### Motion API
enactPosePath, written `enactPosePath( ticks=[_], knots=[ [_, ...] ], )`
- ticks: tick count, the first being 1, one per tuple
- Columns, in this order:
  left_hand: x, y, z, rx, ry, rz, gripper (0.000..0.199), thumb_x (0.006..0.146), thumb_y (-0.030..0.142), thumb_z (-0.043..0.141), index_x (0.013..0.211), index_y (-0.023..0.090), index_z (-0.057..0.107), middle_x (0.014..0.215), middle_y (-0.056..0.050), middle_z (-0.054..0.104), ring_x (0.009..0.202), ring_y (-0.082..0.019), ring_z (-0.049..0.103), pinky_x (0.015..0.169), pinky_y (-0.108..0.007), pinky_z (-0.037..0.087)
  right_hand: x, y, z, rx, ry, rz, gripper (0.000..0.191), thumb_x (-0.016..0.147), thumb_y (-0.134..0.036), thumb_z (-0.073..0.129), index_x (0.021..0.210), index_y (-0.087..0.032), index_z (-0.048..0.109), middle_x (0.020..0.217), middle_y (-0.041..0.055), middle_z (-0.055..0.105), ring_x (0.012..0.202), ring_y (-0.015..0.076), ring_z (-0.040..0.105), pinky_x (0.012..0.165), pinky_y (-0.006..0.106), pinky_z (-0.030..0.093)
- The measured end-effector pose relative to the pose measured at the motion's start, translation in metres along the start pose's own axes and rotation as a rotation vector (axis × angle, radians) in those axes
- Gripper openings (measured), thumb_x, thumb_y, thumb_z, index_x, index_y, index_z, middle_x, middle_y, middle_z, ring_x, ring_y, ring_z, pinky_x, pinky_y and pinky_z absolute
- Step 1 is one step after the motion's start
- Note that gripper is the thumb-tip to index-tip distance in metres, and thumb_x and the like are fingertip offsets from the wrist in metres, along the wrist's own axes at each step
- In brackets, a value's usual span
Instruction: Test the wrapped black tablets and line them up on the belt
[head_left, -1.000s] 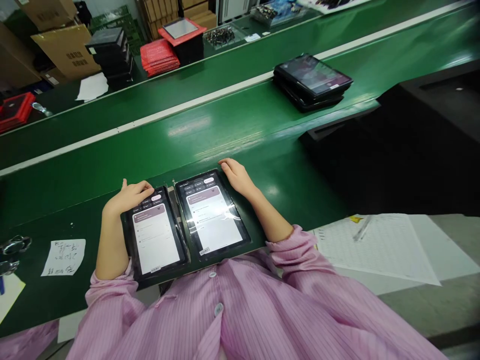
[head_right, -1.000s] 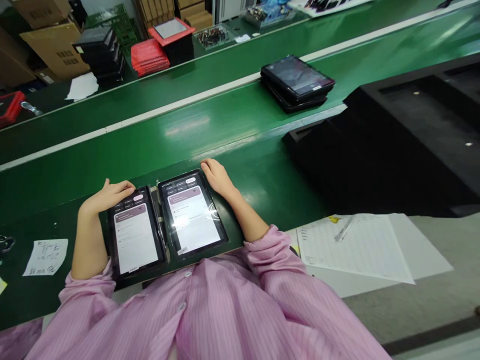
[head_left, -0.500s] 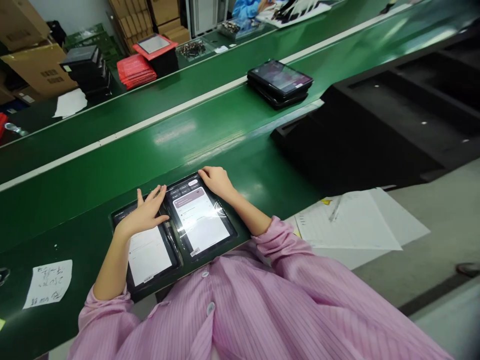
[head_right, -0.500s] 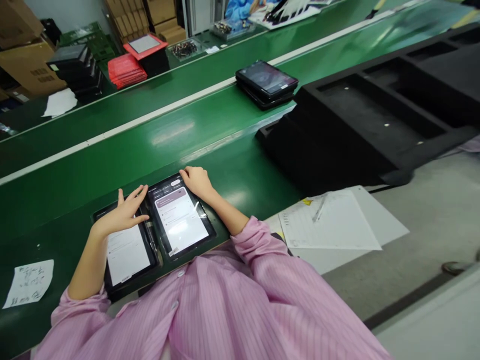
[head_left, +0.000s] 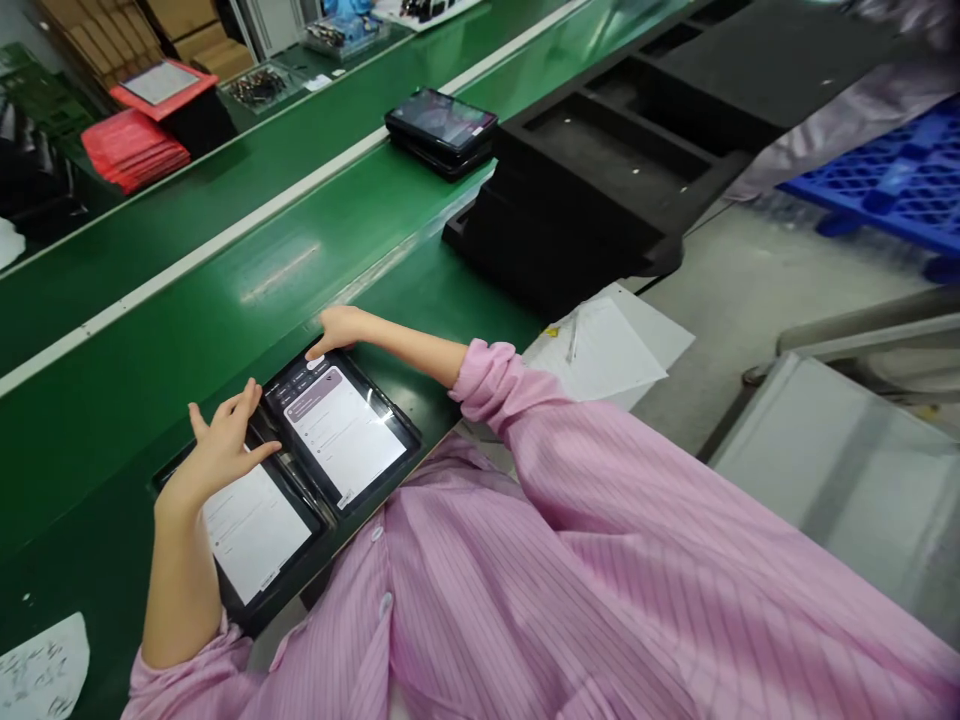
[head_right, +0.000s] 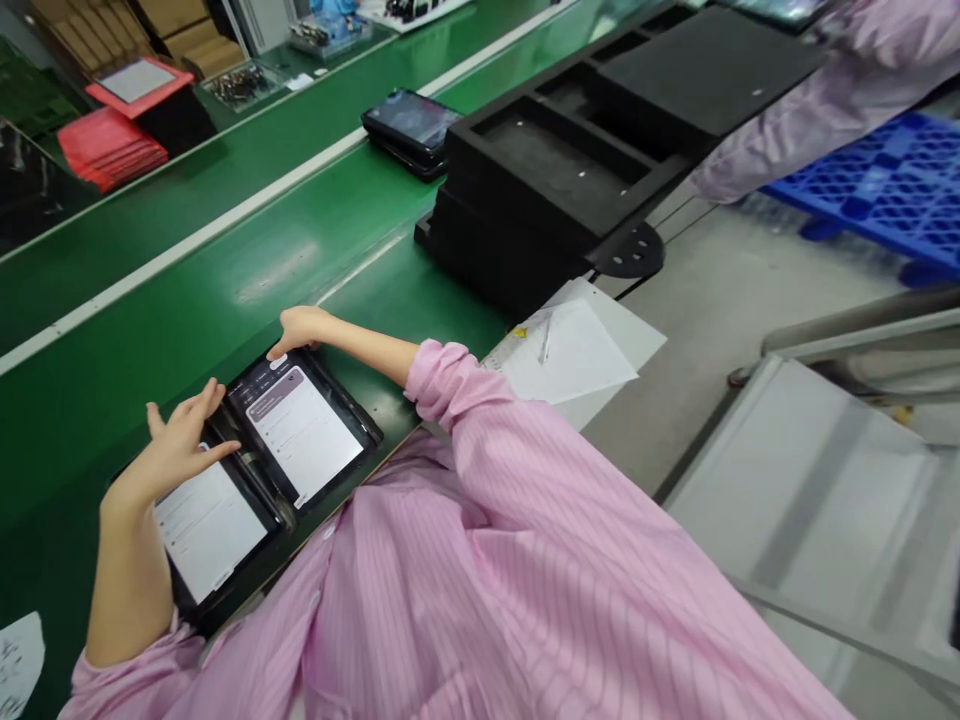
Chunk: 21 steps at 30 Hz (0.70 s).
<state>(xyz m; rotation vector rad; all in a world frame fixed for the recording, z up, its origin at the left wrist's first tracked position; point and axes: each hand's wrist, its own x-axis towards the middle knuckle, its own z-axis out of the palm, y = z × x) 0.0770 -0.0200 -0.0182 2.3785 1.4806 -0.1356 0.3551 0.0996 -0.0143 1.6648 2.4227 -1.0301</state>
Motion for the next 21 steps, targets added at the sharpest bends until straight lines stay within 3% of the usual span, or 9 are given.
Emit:
enactPosePath(
  ticks=[5, 8, 11, 13, 15, 17, 19, 21],
  knots=[
    [0.000, 0.000, -0.001, -0.023, 0.012, 0.002, 0.094, 0.090, 0.056, 0.050, 0.161, 0.023, -0.003, 0.156, -0.018, 0.042, 0.146, -0.040, 0.029, 0.108, -0.078, -0.013, 0.001, -0.006, -0.006, -0.007, -0.055, -0.011, 0.069, 0.070, -0.067, 0.077, 0.097, -0.003, 0.072, 0.070, 0.0080, 0.070, 0.058, 0.0213, 0.067, 0.057, 0.029, 0.053],
    [-0.004, -0.006, -0.003, -0.039, -0.001, 0.034, 0.093, 0.090, 0.061, 0.047, 0.161, 0.025, 0.000, 0.161, -0.017, 0.034, 0.149, -0.040, 0.024, 0.112, -0.075, -0.008, -0.002, -0.001, -0.006, 0.090, -0.064, 0.004, 0.074, 0.078, -0.072, 0.066, 0.103, -0.002, 0.069, 0.080, 0.0116, 0.072, 0.066, 0.0226, 0.070, 0.063, 0.030, 0.055],
    [-0.011, -0.021, -0.006, -0.012, -0.014, -0.005, 0.097, 0.087, 0.063, 0.052, 0.161, 0.024, 0.004, 0.167, -0.019, 0.012, 0.152, -0.044, 0.013, 0.114, -0.074, 0.002, -0.007, 0.010, 0.006, 0.158, 0.039, -0.049, 0.078, 0.079, -0.070, 0.068, 0.117, -0.002, 0.062, 0.105, 0.0188, 0.071, 0.091, 0.0288, 0.071, 0.082, 0.034, 0.055],
    [-0.016, -0.033, -0.009, 0.009, -0.051, -0.084, 0.105, 0.081, 0.061, 0.061, 0.161, 0.022, 0.005, 0.167, -0.022, 0.010, 0.151, -0.046, 0.013, 0.113, -0.075, 0.007, -0.011, 0.017, 0.022, 0.175, 0.128, -0.149, 0.098, 0.064, -0.062, 0.084, 0.135, -0.003, 0.049, 0.126, 0.0233, 0.063, 0.114, 0.0346, 0.063, 0.096, 0.038, 0.051],
    [-0.018, -0.043, -0.012, -0.036, -0.121, -0.135, 0.116, 0.075, 0.057, 0.069, 0.161, 0.020, 0.002, 0.164, -0.023, 0.021, 0.149, -0.045, 0.026, 0.115, -0.069, 0.019, -0.014, 0.025, 0.038, 0.187, 0.182, -0.242, 0.125, 0.046, -0.053, 0.095, 0.147, -0.008, 0.035, 0.139, 0.0255, 0.053, 0.128, 0.0400, 0.052, 0.105, 0.045, 0.045],
    [-0.018, -0.049, -0.016, -0.133, -0.154, -0.160, 0.120, 0.071, 0.056, 0.073, 0.161, 0.021, 0.002, 0.157, -0.021, 0.039, 0.141, -0.039, 0.043, 0.112, -0.056, 0.036, -0.013, 0.032, 0.049, 0.234, 0.221, -0.295, 0.133, 0.040, -0.045, 0.097, 0.150, -0.012, 0.029, 0.142, 0.0251, 0.048, 0.131, 0.0415, 0.048, 0.107, 0.051, 0.041],
    [-0.015, -0.052, -0.021, -0.223, -0.111, -0.179, 0.110, 0.075, 0.056, 0.070, 0.161, 0.024, 0.010, 0.145, -0.015, 0.056, 0.130, -0.033, 0.057, 0.105, -0.044, 0.047, -0.008, 0.040, 0.056, 0.360, 0.257, -0.277, 0.124, 0.049, -0.039, 0.095, 0.149, -0.013, 0.027, 0.135, 0.0219, 0.054, 0.121, 0.0364, 0.057, 0.103, 0.049, 0.045],
    [-0.012, -0.052, -0.025, -0.219, -0.009, -0.250, 0.084, 0.087, 0.052, 0.056, 0.159, 0.025, 0.023, 0.130, -0.009, 0.068, 0.119, -0.029, 0.064, 0.100, -0.042, 0.050, -0.002, 0.048, 0.059, 0.536, 0.283, -0.196, 0.105, 0.062, -0.036, 0.087, 0.146, -0.011, 0.029, 0.118, 0.0156, 0.063, 0.102, 0.0277, 0.065, 0.094, 0.043, 0.050]
  ],
)
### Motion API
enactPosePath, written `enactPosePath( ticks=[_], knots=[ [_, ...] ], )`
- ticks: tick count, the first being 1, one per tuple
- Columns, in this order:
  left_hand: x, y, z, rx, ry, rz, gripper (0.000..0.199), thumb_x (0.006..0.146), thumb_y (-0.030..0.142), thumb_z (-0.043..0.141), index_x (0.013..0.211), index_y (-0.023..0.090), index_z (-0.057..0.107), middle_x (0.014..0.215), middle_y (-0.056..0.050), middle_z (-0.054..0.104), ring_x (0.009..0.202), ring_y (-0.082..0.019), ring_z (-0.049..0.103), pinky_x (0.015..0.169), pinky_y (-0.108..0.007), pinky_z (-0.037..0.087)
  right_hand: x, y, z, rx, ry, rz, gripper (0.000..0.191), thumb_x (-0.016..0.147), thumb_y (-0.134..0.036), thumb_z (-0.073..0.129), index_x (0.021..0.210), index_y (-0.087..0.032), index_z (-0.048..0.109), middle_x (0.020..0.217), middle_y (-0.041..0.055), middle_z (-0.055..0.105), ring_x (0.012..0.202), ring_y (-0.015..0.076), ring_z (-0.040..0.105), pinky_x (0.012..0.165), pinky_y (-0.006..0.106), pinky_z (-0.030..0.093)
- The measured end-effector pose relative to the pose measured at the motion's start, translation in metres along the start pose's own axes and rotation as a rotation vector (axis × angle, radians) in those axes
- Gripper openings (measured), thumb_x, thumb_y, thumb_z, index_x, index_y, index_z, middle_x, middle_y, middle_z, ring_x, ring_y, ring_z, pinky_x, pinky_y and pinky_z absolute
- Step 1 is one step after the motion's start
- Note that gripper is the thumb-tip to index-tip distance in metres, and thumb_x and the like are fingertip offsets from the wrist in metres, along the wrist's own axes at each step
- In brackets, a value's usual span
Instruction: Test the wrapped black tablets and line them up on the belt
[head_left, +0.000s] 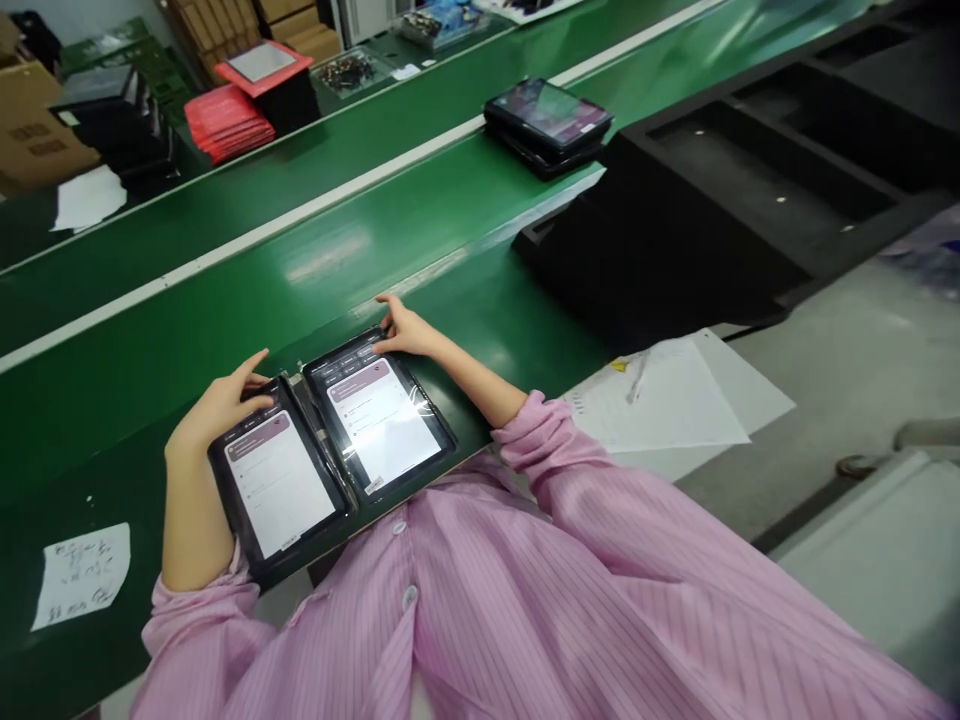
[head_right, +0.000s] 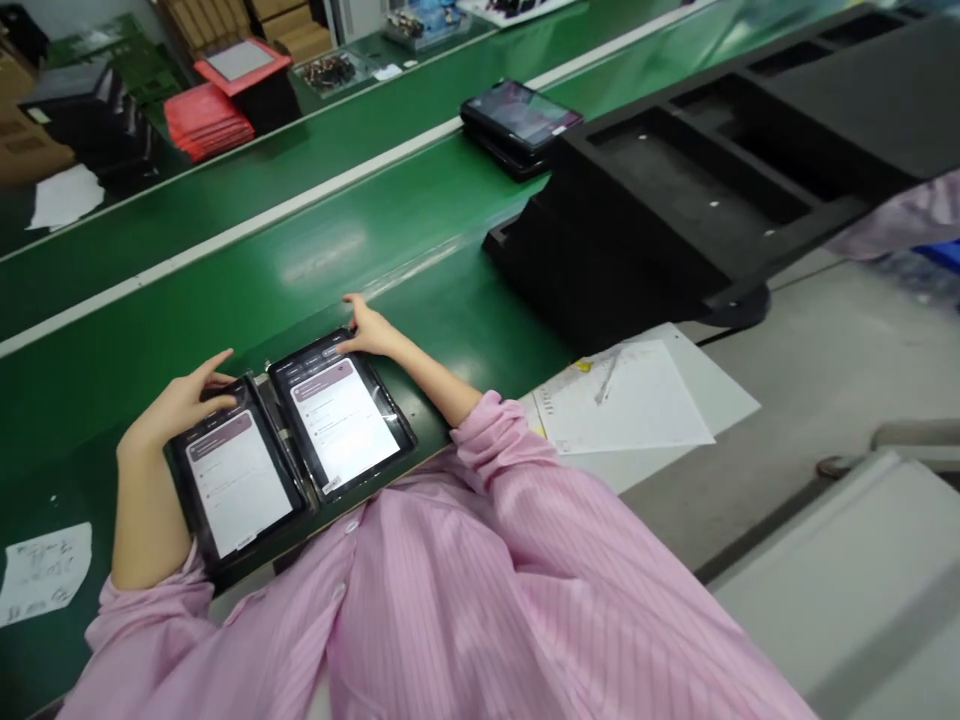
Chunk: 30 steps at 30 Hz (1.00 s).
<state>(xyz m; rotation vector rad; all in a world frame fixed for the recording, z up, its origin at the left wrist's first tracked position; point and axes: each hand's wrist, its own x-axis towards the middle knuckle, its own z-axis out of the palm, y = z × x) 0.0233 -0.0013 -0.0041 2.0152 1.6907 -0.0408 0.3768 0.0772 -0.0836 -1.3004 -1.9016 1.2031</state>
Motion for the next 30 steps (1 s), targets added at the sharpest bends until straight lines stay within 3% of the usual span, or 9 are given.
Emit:
enactPosePath(
  ticks=[2, 4, 8, 12, 17, 22, 24, 26, 30],
  knots=[
    [0.000, 0.001, -0.001, 0.082, 0.119, -0.098, 0.063, 0.095, 0.045, 0.041, 0.155, 0.025, 0.034, 0.122, -0.008, 0.072, 0.114, -0.030, 0.067, 0.097, -0.045, 0.051, 0.000, 0.010, 0.000, 0.161, 0.059, 0.085, 0.085, 0.073, -0.040, 0.076, 0.141, -0.011, 0.034, 0.103, 0.0090, 0.065, 0.090, 0.0219, 0.066, 0.090, 0.039, 0.052],
    [-0.005, 0.001, -0.001, 0.129, 0.145, -0.129, 0.058, 0.098, 0.043, 0.035, 0.153, 0.025, 0.038, 0.126, -0.009, 0.070, 0.116, -0.031, 0.065, 0.098, -0.046, 0.050, -0.008, 0.019, 0.003, 0.290, 0.075, 0.089, 0.077, 0.077, -0.045, 0.071, 0.138, -0.014, 0.037, 0.102, 0.0071, 0.064, 0.093, 0.0204, 0.065, 0.092, 0.038, 0.052],
    [-0.022, 0.004, 0.007, 0.075, -0.071, 0.101, 0.087, 0.089, 0.060, 0.051, 0.160, 0.023, 0.018, 0.156, -0.014, 0.043, 0.141, -0.032, 0.044, 0.116, -0.053, 0.033, -0.045, 0.027, 0.016, 0.346, 0.060, -0.059, 0.095, 0.069, -0.051, 0.078, 0.144, -0.020, 0.029, 0.126, 0.0143, 0.055, 0.119, 0.0259, 0.057, 0.103, 0.044, 0.047],
    [-0.034, 0.013, 0.017, 0.220, -0.164, 0.114, 0.112, 0.080, 0.059, 0.065, 0.161, 0.026, -0.004, 0.166, -0.018, 0.017, 0.152, -0.040, 0.017, 0.114, -0.074, 0.004, -0.075, 0.021, 0.024, 0.270, 0.029, -0.156, 0.100, 0.073, -0.056, 0.077, 0.149, -0.023, 0.022, 0.146, 0.0190, 0.041, 0.140, 0.0312, 0.040, 0.115, 0.051, 0.033],
    [-0.034, 0.024, 0.026, 0.287, -0.192, 0.077, 0.130, 0.070, 0.056, 0.076, 0.159, 0.021, -0.011, 0.164, -0.028, 0.012, 0.152, -0.044, 0.009, 0.112, -0.075, 0.000, -0.084, 0.017, 0.020, 0.244, -0.043, -0.180, 0.103, 0.074, -0.055, 0.078, 0.152, -0.026, 0.017, 0.154, 0.0189, 0.031, 0.147, 0.0326, 0.030, 0.119, 0.053, 0.027],
    [-0.032, 0.020, 0.023, 0.220, -0.196, 0.118, 0.128, 0.072, 0.057, 0.074, 0.159, 0.021, -0.013, 0.164, -0.027, 0.013, 0.152, -0.044, 0.010, 0.112, -0.074, -0.002, -0.079, 0.025, 0.015, 0.379, -0.015, -0.130, 0.092, 0.072, -0.052, 0.080, 0.147, -0.030, 0.031, 0.146, 0.0141, 0.045, 0.140, 0.0298, 0.042, 0.116, 0.049, 0.035],
    [-0.031, 0.016, 0.020, 0.170, -0.214, 0.149, 0.117, 0.076, 0.056, 0.071, 0.159, 0.025, -0.005, 0.165, -0.023, 0.015, 0.153, -0.041, 0.010, 0.113, -0.074, 0.001, -0.077, 0.028, 0.015, 0.434, 0.028, -0.068, 0.073, 0.074, -0.050, 0.078, 0.135, -0.028, 0.045, 0.135, 0.0125, 0.055, 0.130, 0.0281, 0.052, 0.113, 0.048, 0.041],
    [-0.029, 0.014, 0.018, 0.144, -0.221, 0.165, 0.099, 0.080, 0.050, 0.071, 0.158, 0.031, 0.014, 0.165, -0.019, 0.017, 0.153, -0.039, 0.010, 0.116, -0.070, 0.005, -0.076, 0.030, 0.015, 0.455, 0.061, -0.008, 0.056, 0.073, -0.046, 0.078, 0.120, -0.025, 0.057, 0.123, 0.0109, 0.062, 0.119, 0.0267, 0.059, 0.108, 0.047, 0.046],
    [-0.022, 0.016, 0.019, 0.124, -0.220, 0.174, 0.070, 0.075, 0.035, 0.079, 0.138, 0.035, 0.049, 0.162, -0.012, 0.022, 0.151, -0.039, 0.015, 0.119, -0.060, 0.017, -0.076, 0.029, 0.013, 0.464, 0.102, 0.091, 0.046, 0.065, -0.041, 0.083, 0.103, -0.021, 0.066, 0.102, 0.0081, 0.069, 0.100, 0.0252, 0.067, 0.099, 0.047, 0.053]
  ],
)
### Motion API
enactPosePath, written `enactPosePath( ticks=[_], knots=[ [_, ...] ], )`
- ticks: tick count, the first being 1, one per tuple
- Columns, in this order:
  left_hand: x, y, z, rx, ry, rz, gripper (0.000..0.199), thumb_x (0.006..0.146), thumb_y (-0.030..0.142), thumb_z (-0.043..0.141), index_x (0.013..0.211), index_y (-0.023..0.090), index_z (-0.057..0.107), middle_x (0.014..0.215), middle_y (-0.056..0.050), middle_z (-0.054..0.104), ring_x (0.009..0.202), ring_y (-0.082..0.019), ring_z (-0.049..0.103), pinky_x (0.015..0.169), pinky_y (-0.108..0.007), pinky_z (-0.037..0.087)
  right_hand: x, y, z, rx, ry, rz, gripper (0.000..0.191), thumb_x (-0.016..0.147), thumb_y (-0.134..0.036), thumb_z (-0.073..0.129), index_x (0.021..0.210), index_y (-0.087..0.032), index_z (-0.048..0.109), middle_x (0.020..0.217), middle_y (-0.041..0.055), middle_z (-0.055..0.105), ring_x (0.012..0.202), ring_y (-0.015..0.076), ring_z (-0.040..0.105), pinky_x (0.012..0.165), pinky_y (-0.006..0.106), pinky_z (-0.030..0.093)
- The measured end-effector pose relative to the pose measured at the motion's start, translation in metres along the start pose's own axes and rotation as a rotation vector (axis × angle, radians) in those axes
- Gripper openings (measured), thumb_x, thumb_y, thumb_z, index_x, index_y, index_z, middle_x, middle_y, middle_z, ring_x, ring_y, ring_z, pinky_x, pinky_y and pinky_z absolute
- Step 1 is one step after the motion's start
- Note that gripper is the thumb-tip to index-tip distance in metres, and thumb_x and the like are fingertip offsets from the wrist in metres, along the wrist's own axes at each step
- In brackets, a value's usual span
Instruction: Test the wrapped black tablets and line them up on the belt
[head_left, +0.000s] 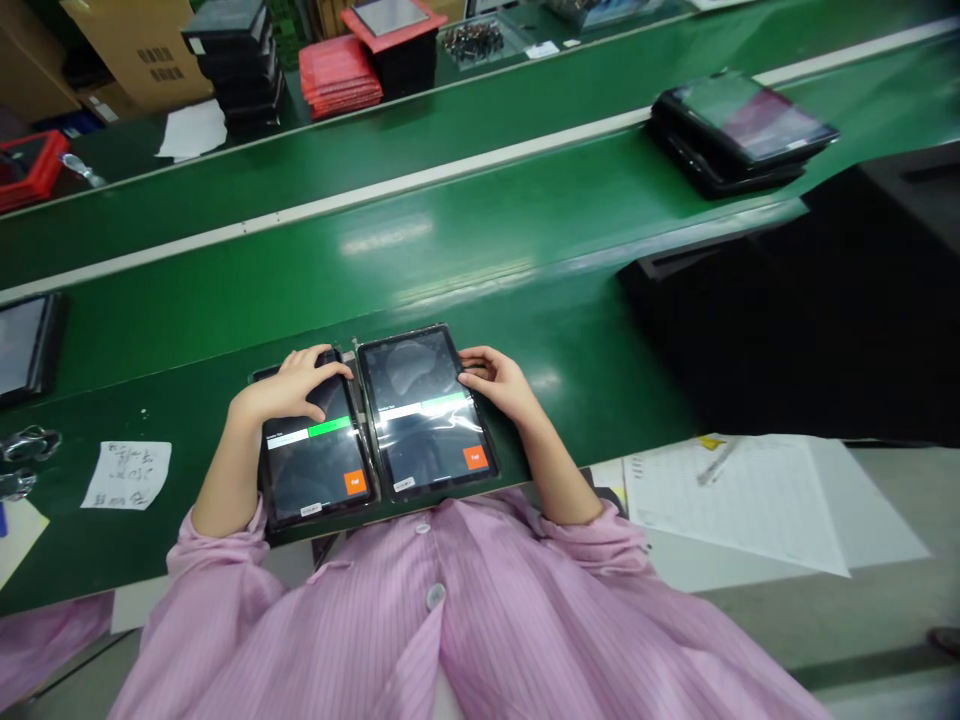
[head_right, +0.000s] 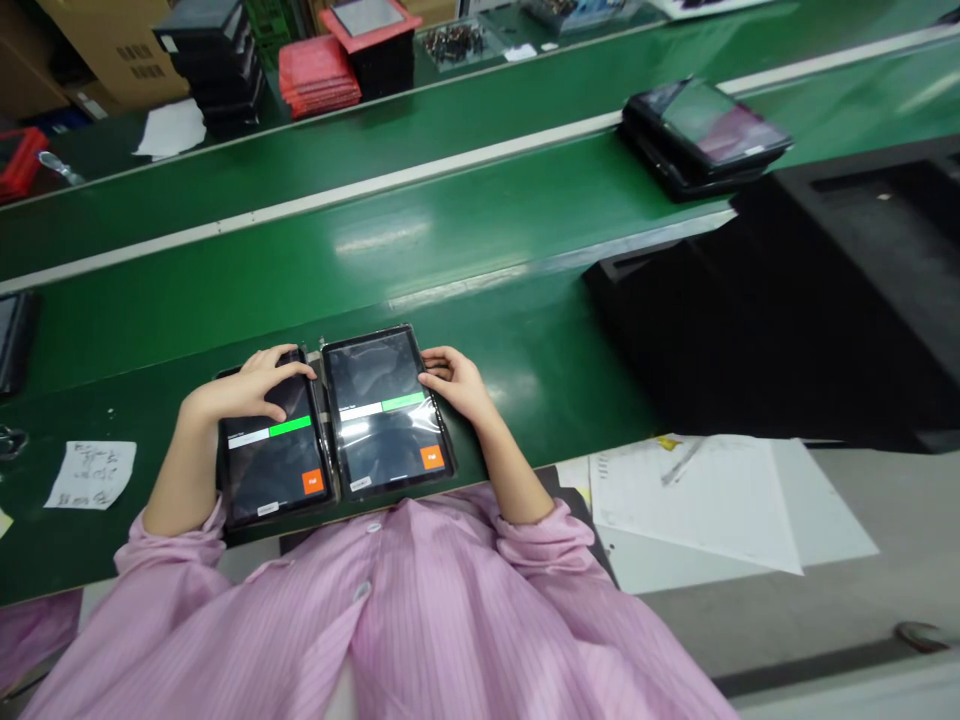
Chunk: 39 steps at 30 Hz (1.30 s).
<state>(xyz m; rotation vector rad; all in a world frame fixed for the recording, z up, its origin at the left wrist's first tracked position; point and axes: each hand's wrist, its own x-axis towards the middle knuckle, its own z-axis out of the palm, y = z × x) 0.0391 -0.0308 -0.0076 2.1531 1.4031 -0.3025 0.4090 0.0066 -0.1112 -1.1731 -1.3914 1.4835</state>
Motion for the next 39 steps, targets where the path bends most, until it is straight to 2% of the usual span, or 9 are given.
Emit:
enactPosePath(
  ticks=[4, 11, 15, 22, 30, 39],
  knots=[
    [0.0039, 0.0037, 0.0009, 0.008, 0.006, -0.007, 0.064, 0.072, 0.030, 0.081, 0.130, 0.036, 0.057, 0.160, -0.009, 0.025, 0.148, -0.041, 0.020, 0.118, -0.059, 0.021, -0.0029, -0.0037, 0.0011, 0.007, 0.054, 0.042, 0.047, 0.059, -0.044, 0.088, 0.096, -0.020, 0.070, 0.091, 0.0070, 0.072, 0.090, 0.0249, 0.070, 0.095, 0.047, 0.057],
    [0.0051, 0.0075, -0.0009, 0.027, -0.013, -0.005, 0.063, 0.072, 0.027, 0.080, 0.129, 0.038, 0.058, 0.157, -0.007, 0.026, 0.146, -0.043, 0.020, 0.116, -0.061, 0.022, -0.0051, -0.0017, 0.0010, 0.013, 0.098, 0.075, 0.049, 0.055, -0.048, 0.091, 0.091, -0.021, 0.072, 0.092, 0.0078, 0.075, 0.092, 0.0276, 0.072, 0.098, 0.049, 0.056],
    [0.0073, 0.0087, -0.0036, 0.012, -0.038, -0.038, 0.064, 0.068, 0.022, 0.081, 0.126, 0.038, 0.058, 0.151, -0.008, 0.031, 0.142, -0.041, 0.026, 0.114, -0.059, 0.026, -0.0045, 0.0007, 0.0006, 0.028, 0.087, 0.073, 0.046, 0.056, -0.044, 0.091, 0.090, -0.021, 0.072, 0.093, 0.0074, 0.074, 0.091, 0.0262, 0.072, 0.099, 0.048, 0.056],
    [0.0091, 0.0054, -0.0049, 0.004, -0.004, -0.069, 0.077, 0.063, 0.026, 0.084, 0.132, 0.035, 0.050, 0.143, -0.009, 0.038, 0.136, -0.038, 0.037, 0.110, -0.054, 0.033, -0.0047, -0.0033, 0.0013, -0.011, 0.042, 0.003, 0.050, 0.064, -0.040, 0.085, 0.109, -0.021, 0.071, 0.098, 0.0067, 0.071, 0.096, 0.0239, 0.067, 0.097, 0.045, 0.057],
    [0.0097, 0.0055, -0.0067, 0.019, -0.023, -0.042, 0.077, 0.063, 0.021, 0.084, 0.133, 0.032, 0.052, 0.143, -0.012, 0.036, 0.136, -0.040, 0.037, 0.110, -0.051, 0.034, -0.0045, -0.0054, -0.0004, -0.037, 0.012, -0.010, 0.046, 0.068, -0.036, 0.082, 0.110, -0.021, 0.071, 0.098, 0.0070, 0.070, 0.097, 0.0242, 0.066, 0.090, 0.041, 0.057],
    [0.0093, 0.0041, -0.0065, -0.020, -0.027, -0.062, 0.080, 0.062, 0.023, 0.085, 0.133, 0.035, 0.049, 0.144, -0.009, 0.035, 0.137, -0.039, 0.035, 0.110, -0.051, 0.033, -0.0027, -0.0004, -0.0013, -0.048, 0.010, -0.033, 0.044, 0.070, -0.035, 0.081, 0.110, -0.022, 0.069, 0.097, 0.0060, 0.068, 0.096, 0.0239, 0.065, 0.087, 0.040, 0.057]
  ],
)
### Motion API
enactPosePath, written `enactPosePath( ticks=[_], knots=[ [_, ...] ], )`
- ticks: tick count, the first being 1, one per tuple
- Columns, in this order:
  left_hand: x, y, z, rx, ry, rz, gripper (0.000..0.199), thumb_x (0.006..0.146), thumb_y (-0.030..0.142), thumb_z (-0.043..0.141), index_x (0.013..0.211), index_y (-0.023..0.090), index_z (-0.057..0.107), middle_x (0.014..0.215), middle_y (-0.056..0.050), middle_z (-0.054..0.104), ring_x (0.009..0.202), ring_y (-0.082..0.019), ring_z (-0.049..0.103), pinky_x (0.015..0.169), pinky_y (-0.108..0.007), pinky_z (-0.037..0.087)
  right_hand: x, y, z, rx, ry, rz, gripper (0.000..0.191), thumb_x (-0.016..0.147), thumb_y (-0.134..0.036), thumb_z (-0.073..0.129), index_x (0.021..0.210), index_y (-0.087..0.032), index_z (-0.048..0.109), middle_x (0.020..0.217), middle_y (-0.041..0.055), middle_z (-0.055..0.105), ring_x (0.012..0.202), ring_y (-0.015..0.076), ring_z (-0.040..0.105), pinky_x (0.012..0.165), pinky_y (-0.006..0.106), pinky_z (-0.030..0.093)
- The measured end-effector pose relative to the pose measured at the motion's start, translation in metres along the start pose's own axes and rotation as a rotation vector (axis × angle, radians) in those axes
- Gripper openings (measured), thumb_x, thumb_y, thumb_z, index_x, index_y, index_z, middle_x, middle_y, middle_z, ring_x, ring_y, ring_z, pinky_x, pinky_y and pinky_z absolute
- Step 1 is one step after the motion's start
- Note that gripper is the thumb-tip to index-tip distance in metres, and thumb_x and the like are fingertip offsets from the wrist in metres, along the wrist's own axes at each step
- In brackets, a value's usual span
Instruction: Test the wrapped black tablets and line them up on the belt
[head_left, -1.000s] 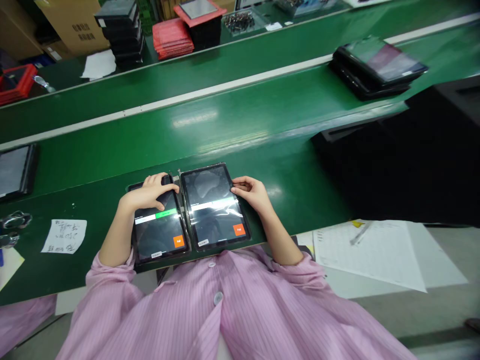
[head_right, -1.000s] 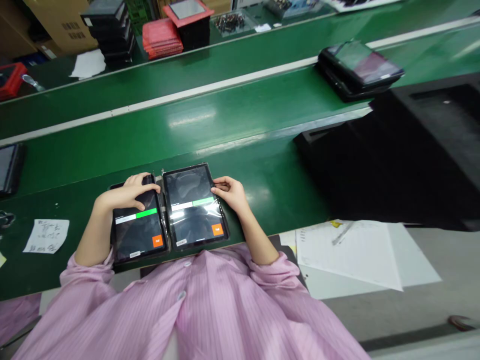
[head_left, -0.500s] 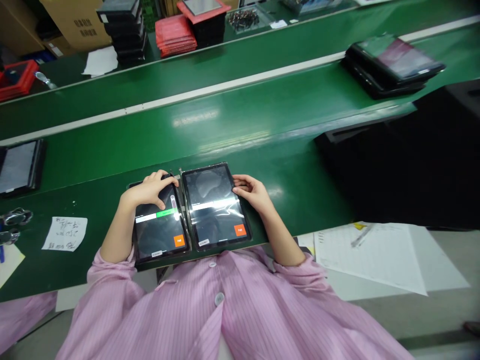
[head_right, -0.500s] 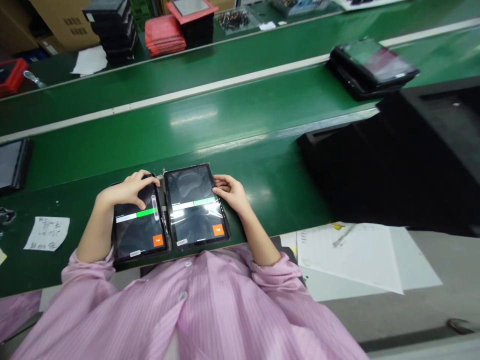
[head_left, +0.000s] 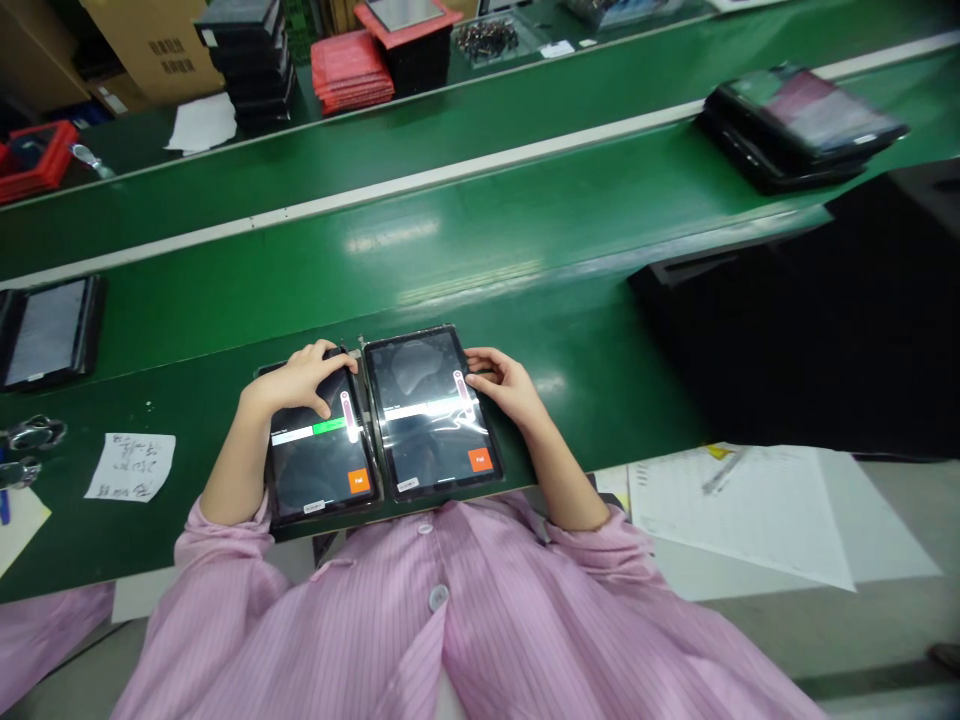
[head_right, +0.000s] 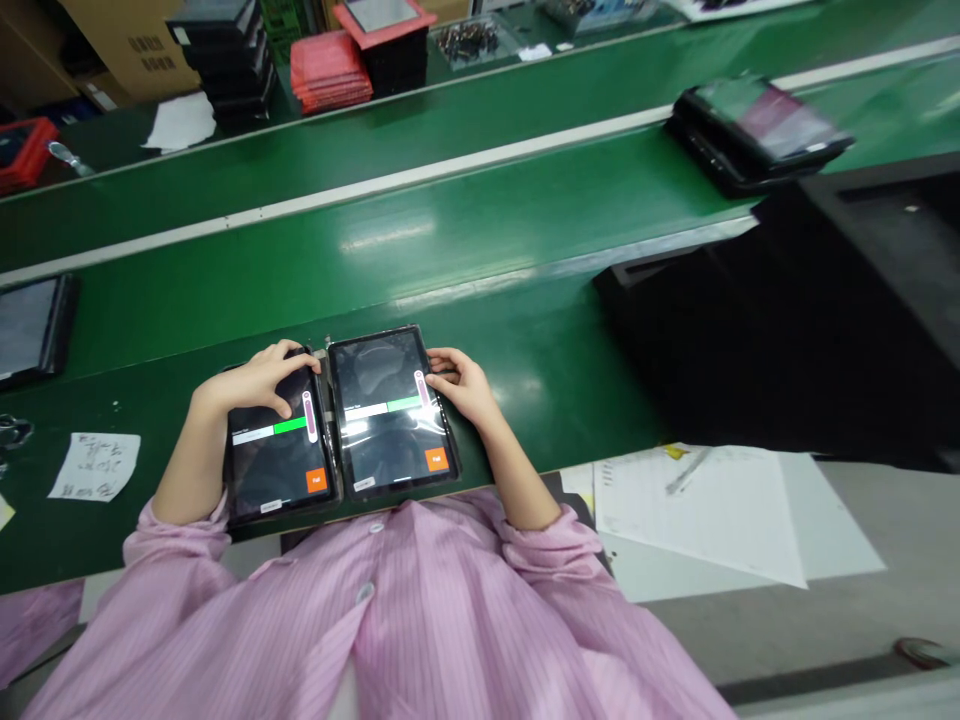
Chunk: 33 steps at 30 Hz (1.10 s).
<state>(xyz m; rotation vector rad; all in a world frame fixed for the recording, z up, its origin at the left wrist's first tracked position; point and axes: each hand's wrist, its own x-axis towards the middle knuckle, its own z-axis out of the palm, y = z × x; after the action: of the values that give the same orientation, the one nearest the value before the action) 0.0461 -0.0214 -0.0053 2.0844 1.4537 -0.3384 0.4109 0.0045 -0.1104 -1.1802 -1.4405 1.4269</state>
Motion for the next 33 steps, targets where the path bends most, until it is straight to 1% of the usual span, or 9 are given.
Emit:
enactPosePath(
  ticks=[8, 11, 13, 15, 17, 20, 22, 29, 33],
  knots=[
    [0.001, 0.000, 0.001, -0.004, 0.013, 0.021, 0.079, 0.062, 0.024, 0.085, 0.132, 0.035, 0.051, 0.144, -0.008, 0.037, 0.138, -0.038, 0.035, 0.111, -0.051, 0.033, 0.001, 0.003, -0.001, 0.005, -0.010, -0.001, 0.044, 0.071, -0.036, 0.081, 0.110, -0.023, 0.067, 0.097, 0.0054, 0.066, 0.095, 0.0236, 0.064, 0.087, 0.040, 0.057],
    [0.000, -0.004, 0.005, -0.007, 0.067, 0.031, 0.096, 0.061, 0.029, 0.085, 0.144, 0.036, 0.038, 0.144, -0.009, 0.039, 0.137, -0.036, 0.037, 0.112, -0.050, 0.032, 0.001, 0.003, -0.001, 0.000, -0.019, -0.002, 0.044, 0.071, -0.036, 0.080, 0.111, -0.023, 0.067, 0.098, 0.0057, 0.066, 0.096, 0.0236, 0.064, 0.088, 0.040, 0.056],
    [-0.001, -0.007, 0.008, 0.019, 0.113, -0.041, 0.112, 0.059, 0.036, 0.086, 0.152, 0.029, 0.024, 0.144, -0.014, 0.039, 0.137, -0.039, 0.036, 0.113, -0.052, 0.029, 0.001, 0.004, -0.002, -0.008, -0.023, -0.009, 0.044, 0.072, -0.037, 0.080, 0.111, -0.023, 0.067, 0.098, 0.0061, 0.066, 0.097, 0.0240, 0.064, 0.089, 0.040, 0.056],
    [-0.002, -0.010, 0.009, 0.056, 0.121, -0.150, 0.120, 0.057, 0.044, 0.086, 0.153, 0.020, 0.020, 0.141, -0.019, 0.040, 0.137, -0.042, 0.036, 0.113, -0.055, 0.027, 0.002, 0.004, -0.002, -0.017, -0.025, -0.014, 0.043, 0.072, -0.037, 0.079, 0.111, -0.023, 0.067, 0.099, 0.0063, 0.066, 0.098, 0.0243, 0.064, 0.089, 0.040, 0.057],
    [-0.002, -0.012, 0.010, 0.073, 0.092, -0.201, 0.115, 0.057, 0.048, 0.085, 0.150, 0.015, 0.025, 0.136, -0.020, 0.043, 0.133, -0.042, 0.039, 0.112, -0.053, 0.031, 0.002, 0.004, -0.002, -0.021, -0.027, -0.014, 0.044, 0.072, -0.037, 0.079, 0.112, -0.023, 0.067, 0.099, 0.0064, 0.067, 0.098, 0.0244, 0.064, 0.089, 0.040, 0.057],
    [-0.002, -0.012, 0.008, 0.084, 0.077, -0.180, 0.102, 0.056, 0.048, 0.084, 0.140, 0.015, 0.036, 0.128, -0.016, 0.045, 0.127, -0.039, 0.044, 0.107, -0.047, 0.037, 0.002, 0.004, -0.002, -0.015, -0.029, -0.012, 0.045, 0.072, -0.038, 0.080, 0.112, -0.023, 0.066, 0.099, 0.0062, 0.067, 0.098, 0.0242, 0.064, 0.089, 0.040, 0.057],
    [-0.001, -0.011, 0.008, 0.105, 0.102, -0.175, 0.100, 0.053, 0.049, 0.086, 0.135, 0.014, 0.040, 0.126, -0.017, 0.045, 0.124, -0.039, 0.045, 0.106, -0.048, 0.038, 0.002, 0.004, -0.002, -0.015, -0.032, -0.011, 0.044, 0.072, -0.038, 0.080, 0.111, -0.023, 0.066, 0.099, 0.0061, 0.067, 0.098, 0.0242, 0.064, 0.089, 0.040, 0.057],
    [-0.001, -0.014, 0.007, 0.089, 0.160, -0.128, 0.095, 0.048, 0.054, 0.087, 0.124, 0.016, 0.044, 0.125, -0.018, 0.045, 0.123, -0.042, 0.047, 0.105, -0.050, 0.038, 0.003, 0.003, -0.003, -0.040, -0.038, -0.015, 0.044, 0.072, -0.038, 0.079, 0.111, -0.023, 0.066, 0.099, 0.0063, 0.067, 0.099, 0.0249, 0.064, 0.088, 0.040, 0.057],
    [-0.010, -0.015, 0.005, 0.124, 0.216, -0.135, 0.093, 0.050, 0.057, 0.086, 0.123, 0.016, 0.044, 0.123, -0.017, 0.045, 0.121, -0.042, 0.047, 0.106, -0.051, 0.036, 0.004, 0.004, -0.003, -0.048, -0.040, -0.020, 0.045, 0.072, -0.040, 0.078, 0.112, -0.023, 0.065, 0.099, 0.0064, 0.066, 0.098, 0.0248, 0.065, 0.088, 0.041, 0.057]
  ],
)
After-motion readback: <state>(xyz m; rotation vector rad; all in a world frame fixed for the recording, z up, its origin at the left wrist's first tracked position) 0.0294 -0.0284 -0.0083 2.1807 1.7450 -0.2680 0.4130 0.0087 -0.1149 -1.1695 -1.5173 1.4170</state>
